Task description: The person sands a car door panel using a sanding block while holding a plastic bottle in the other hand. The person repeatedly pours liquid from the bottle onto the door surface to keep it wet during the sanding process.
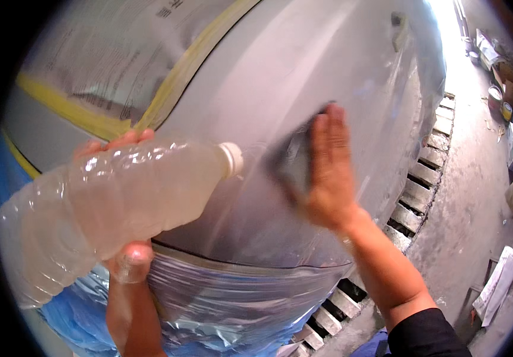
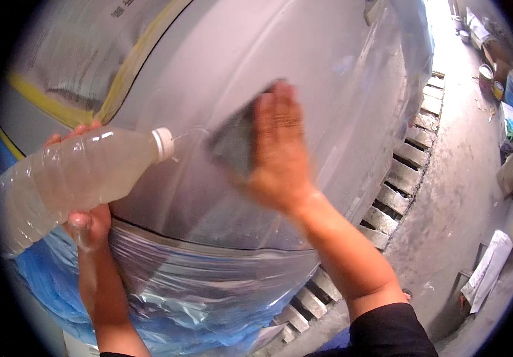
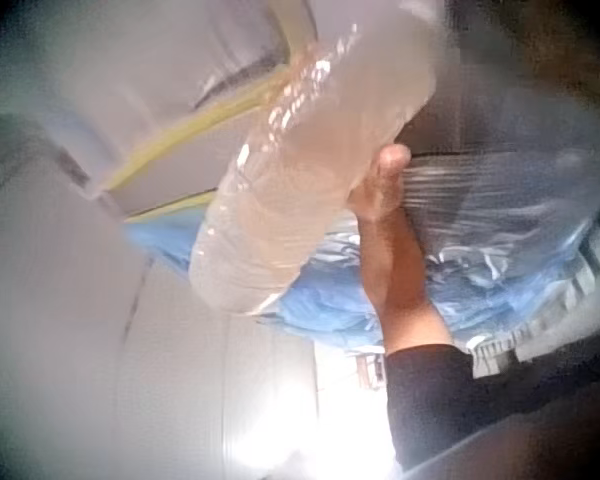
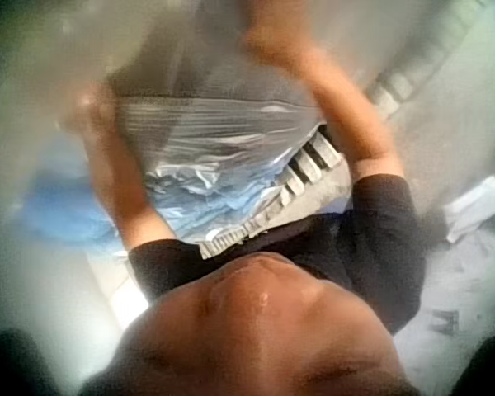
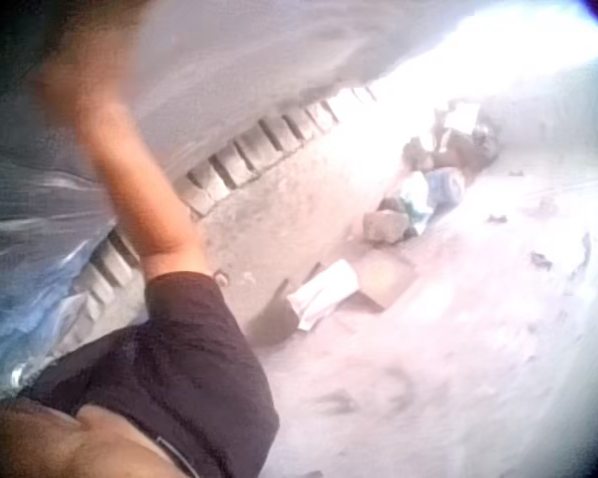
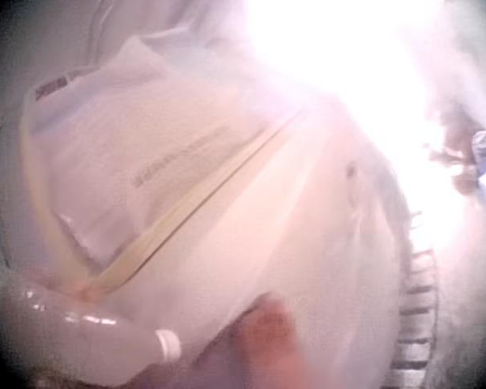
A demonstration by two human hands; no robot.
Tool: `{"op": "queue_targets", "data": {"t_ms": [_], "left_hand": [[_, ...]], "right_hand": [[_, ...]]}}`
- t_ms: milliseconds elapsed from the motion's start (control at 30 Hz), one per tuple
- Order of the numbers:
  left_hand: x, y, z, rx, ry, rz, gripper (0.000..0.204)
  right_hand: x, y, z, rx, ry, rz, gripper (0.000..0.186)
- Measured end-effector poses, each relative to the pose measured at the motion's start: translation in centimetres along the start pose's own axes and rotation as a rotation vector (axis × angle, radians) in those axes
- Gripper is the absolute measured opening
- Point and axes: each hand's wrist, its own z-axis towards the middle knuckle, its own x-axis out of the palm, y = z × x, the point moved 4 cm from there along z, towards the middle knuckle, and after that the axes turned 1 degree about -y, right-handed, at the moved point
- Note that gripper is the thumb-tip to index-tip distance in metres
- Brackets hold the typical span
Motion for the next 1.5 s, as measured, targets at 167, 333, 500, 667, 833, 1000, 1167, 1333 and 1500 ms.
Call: {"op": "queue_targets", "data": {"t_ms": [167,333,500,667,833,1000,1167,1333,1500], "left_hand": [[-1.3,0.3,1.9,0.087,0.097,-0.004,0.113],[-0.6,1.4,0.0,0.107,0.059,-0.106,0.112],[-0.7,2.1,-0.3,0.114,0.055,-0.053,0.111],[-1.2,1.8,-0.3,0.142,0.066,0.029,0.11],[-0.9,1.7,-0.1,0.142,0.052,0.04,0.11],[-0.7,1.6,0.1,0.161,0.061,0.02,0.109],[-1.7,1.9,-0.2,0.151,0.076,0.135,0.108],[-1.7,2.2,-0.8,0.088,0.038,0.109,0.108],[-0.8,1.4,-0.1,0.112,0.068,0.051,0.106]], "right_hand": [[1.9,6.0,-7.5,-0.125,0.214,-0.045,0.088],[-2.1,-3.8,-3.3,0.091,0.07,-0.081,0.092],[0.8,3.7,-3.1,-0.095,0.26,-0.041,0.09],[-1.9,-3.2,-3.5,0.042,0.188,-0.008,0.091],[-0.2,0.3,0.2,-0.012,0.189,-0.036,0.093],[-0.7,-0.7,-5.5,-0.119,0.287,0.046,0.089],[-0.9,-0.5,2.4,-0.013,0.12,-0.079,0.081],[0.1,3.8,-5.6,-0.22,0.366,0.018,0.085],[-3.2,-3.5,5.4,0.064,-0.043,-0.159,0.089]]}}
